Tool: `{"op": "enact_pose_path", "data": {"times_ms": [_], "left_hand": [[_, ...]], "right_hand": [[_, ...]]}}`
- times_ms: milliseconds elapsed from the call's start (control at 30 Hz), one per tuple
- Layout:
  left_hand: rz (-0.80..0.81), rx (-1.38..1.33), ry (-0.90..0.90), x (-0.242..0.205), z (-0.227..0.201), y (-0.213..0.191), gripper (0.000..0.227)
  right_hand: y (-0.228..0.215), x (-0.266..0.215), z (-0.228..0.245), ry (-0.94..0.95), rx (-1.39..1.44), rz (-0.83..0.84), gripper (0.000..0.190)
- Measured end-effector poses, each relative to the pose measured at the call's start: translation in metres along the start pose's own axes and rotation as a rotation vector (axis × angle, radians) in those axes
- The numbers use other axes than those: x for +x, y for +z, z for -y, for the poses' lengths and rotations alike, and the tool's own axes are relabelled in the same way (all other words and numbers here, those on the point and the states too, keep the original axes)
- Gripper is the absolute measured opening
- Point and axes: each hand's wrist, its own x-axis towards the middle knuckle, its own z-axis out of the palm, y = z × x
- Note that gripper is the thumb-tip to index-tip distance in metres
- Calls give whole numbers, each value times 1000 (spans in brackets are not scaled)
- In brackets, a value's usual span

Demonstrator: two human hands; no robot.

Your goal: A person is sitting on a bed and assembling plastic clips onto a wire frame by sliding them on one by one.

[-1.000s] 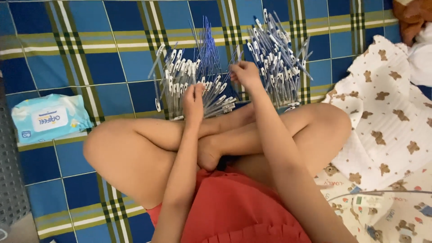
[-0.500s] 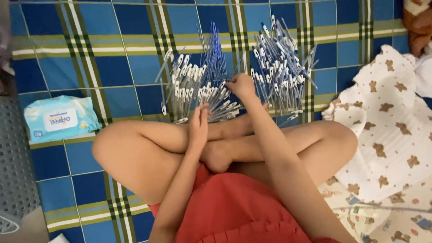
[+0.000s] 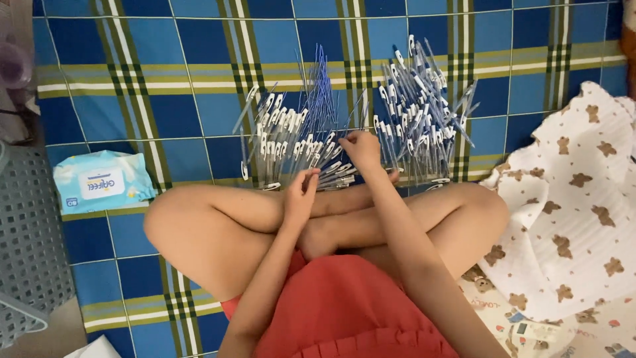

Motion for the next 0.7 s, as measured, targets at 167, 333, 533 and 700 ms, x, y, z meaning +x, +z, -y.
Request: {"op": "enact_pose_path", "data": {"times_ms": [167, 333, 533, 700], "left_hand": [[-12, 54, -5, -8, -8, 0, 20], [-39, 53, 33, -7, 3, 2, 18], [-30, 37, 34, -9, -2, 1, 21], [-38, 38, 58, -12, -4, 1, 19]], "right_hand": [[1, 2, 25, -17, -143, 26, 27], [9, 9, 24, -21, -271, -11, 21], [3, 17, 20, 8, -241, 37, 19], [12, 18, 14, -29, -305, 50, 20]]}}
